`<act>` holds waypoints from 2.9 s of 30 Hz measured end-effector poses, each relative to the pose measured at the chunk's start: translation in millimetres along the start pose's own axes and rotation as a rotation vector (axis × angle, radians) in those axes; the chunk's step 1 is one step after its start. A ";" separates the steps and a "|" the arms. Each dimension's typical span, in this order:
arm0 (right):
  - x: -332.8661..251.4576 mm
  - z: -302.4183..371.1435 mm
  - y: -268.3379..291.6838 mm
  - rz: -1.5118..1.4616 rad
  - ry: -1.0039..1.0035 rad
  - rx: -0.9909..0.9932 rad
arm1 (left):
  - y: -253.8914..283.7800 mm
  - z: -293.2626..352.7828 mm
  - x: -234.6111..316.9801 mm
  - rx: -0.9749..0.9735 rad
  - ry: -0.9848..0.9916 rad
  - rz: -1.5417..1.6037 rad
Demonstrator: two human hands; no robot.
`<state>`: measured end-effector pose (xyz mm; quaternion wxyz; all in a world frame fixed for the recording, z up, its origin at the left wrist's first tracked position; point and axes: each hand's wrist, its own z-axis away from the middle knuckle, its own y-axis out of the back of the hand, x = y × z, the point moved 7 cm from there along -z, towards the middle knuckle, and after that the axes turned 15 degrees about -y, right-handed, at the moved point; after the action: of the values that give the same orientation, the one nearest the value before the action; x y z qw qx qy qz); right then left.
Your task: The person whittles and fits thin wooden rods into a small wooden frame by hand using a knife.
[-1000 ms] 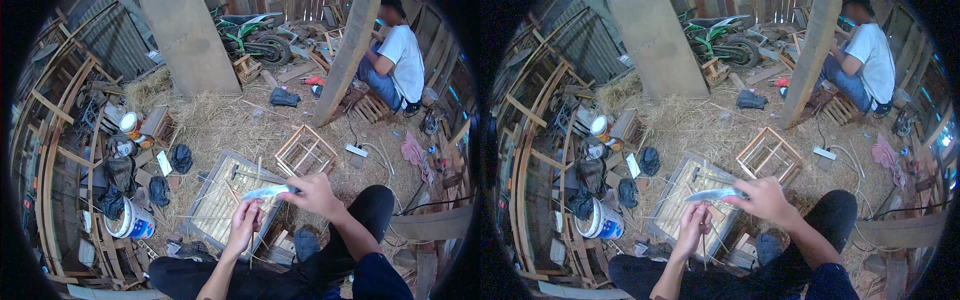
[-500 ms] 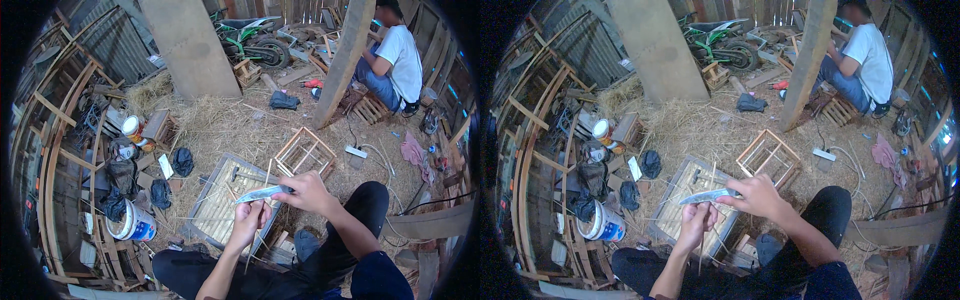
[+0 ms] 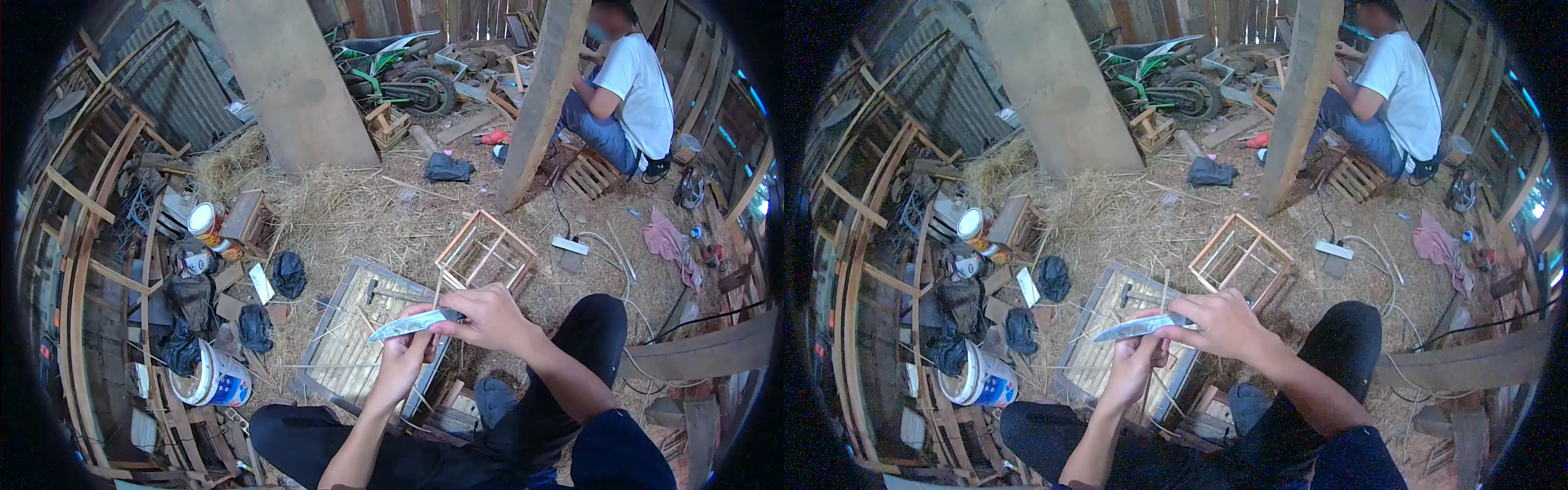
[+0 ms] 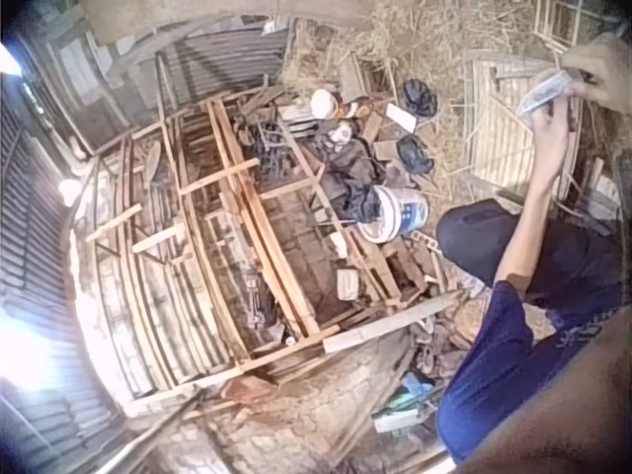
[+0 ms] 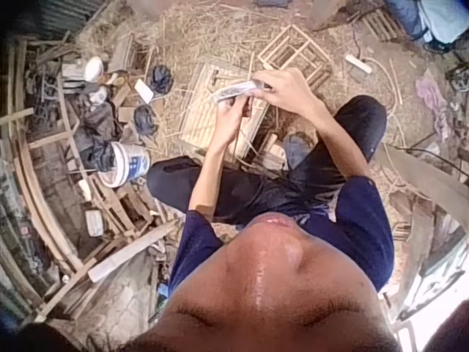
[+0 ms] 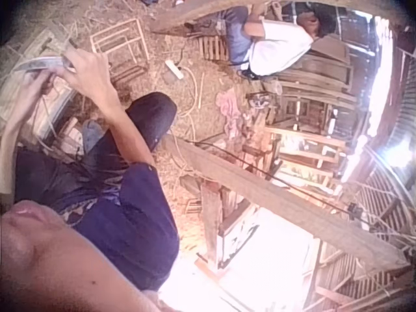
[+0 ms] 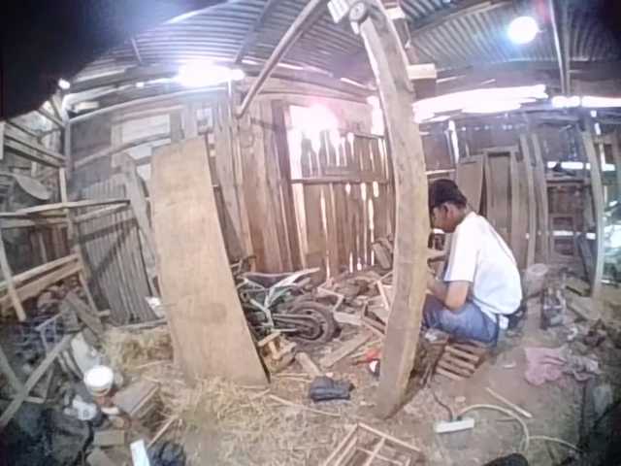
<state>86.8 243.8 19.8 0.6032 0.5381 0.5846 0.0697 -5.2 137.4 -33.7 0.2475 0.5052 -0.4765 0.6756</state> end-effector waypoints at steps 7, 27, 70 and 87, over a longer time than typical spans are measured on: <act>5.1 -0.7 -1.6 -0.065 0.027 0.036 | 5.5 7.5 -3.5 -0.071 0.117 0.008; 97.0 -26.0 57.7 0.028 -0.423 0.294 | 34.6 32.6 17.7 0.061 -0.049 -0.251; 31.6 -19.3 -22.1 -0.082 -0.086 0.061 | 47.9 3.2 7.2 0.123 0.015 0.075; 5.2 -13.7 -11.9 -0.162 0.164 0.032 | 13.2 19.0 -3.5 -0.010 0.159 0.065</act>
<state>71.2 250.4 11.5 0.5483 0.4912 0.6746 0.0552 -6.3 115.3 -41.5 0.2653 0.4330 -0.4749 0.7188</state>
